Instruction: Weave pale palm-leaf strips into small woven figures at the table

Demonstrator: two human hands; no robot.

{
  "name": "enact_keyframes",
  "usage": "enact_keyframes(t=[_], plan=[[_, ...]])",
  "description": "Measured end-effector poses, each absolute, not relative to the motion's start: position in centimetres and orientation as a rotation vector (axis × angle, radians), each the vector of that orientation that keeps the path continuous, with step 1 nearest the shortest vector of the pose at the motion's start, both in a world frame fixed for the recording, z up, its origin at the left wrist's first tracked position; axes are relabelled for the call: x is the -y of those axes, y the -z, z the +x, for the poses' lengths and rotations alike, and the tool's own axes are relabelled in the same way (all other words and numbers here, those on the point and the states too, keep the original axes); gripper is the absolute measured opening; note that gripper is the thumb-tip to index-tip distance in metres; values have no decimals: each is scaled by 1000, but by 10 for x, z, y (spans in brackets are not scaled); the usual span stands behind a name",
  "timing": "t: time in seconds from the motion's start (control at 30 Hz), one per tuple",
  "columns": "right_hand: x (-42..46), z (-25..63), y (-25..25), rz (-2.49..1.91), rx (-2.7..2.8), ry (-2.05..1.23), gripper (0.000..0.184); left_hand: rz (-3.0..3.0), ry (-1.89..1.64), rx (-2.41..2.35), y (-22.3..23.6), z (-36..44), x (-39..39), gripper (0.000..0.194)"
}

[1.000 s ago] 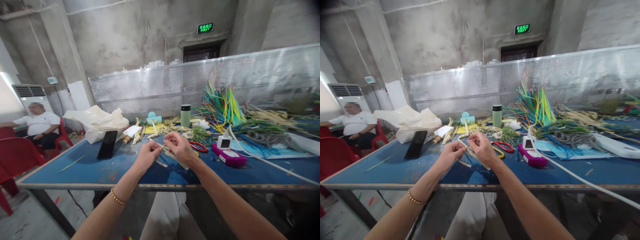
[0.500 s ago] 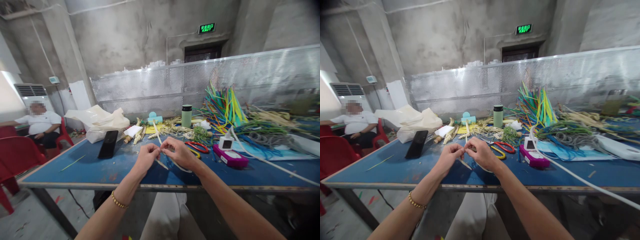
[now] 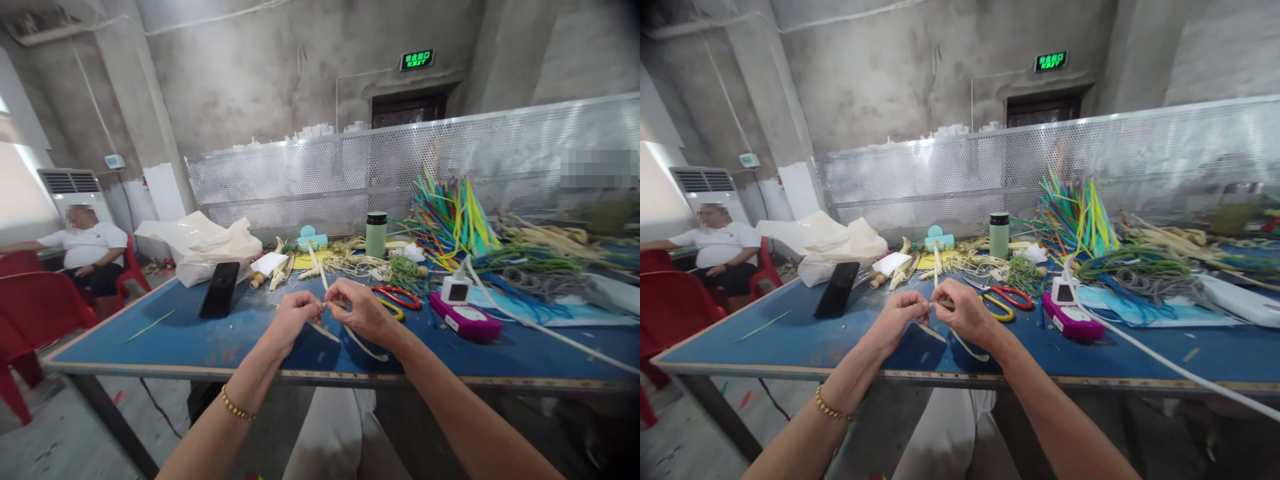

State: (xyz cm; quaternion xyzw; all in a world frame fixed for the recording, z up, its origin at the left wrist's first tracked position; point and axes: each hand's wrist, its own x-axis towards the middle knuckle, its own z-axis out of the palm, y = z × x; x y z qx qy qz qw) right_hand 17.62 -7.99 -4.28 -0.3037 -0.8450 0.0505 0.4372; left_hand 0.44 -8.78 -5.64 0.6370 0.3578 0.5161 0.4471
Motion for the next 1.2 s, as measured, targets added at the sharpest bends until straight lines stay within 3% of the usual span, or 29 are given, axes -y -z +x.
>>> enact_keyframes(t=[0.6, 0.8, 0.97, 1.1, 1.2], plan=[[81, 179, 42, -756, 2067, -232, 11, 1556, -1251, -769, 61, 7, 89, 27], [84, 179, 42, -833, 2015, -295, 6, 1611, -1352, -820, 60, 10, 89, 18], [84, 179, 40, -932, 1974, -521, 18, 1729, -1408, -909, 61, 11, 88, 13], [83, 177, 43, -941, 1910, -864, 14, 1755, -1420, -938, 64, 14, 87, 12], [80, 176, 46, -970, 1893, -865, 12, 1694, -1412, -941, 66, 16, 88, 13]])
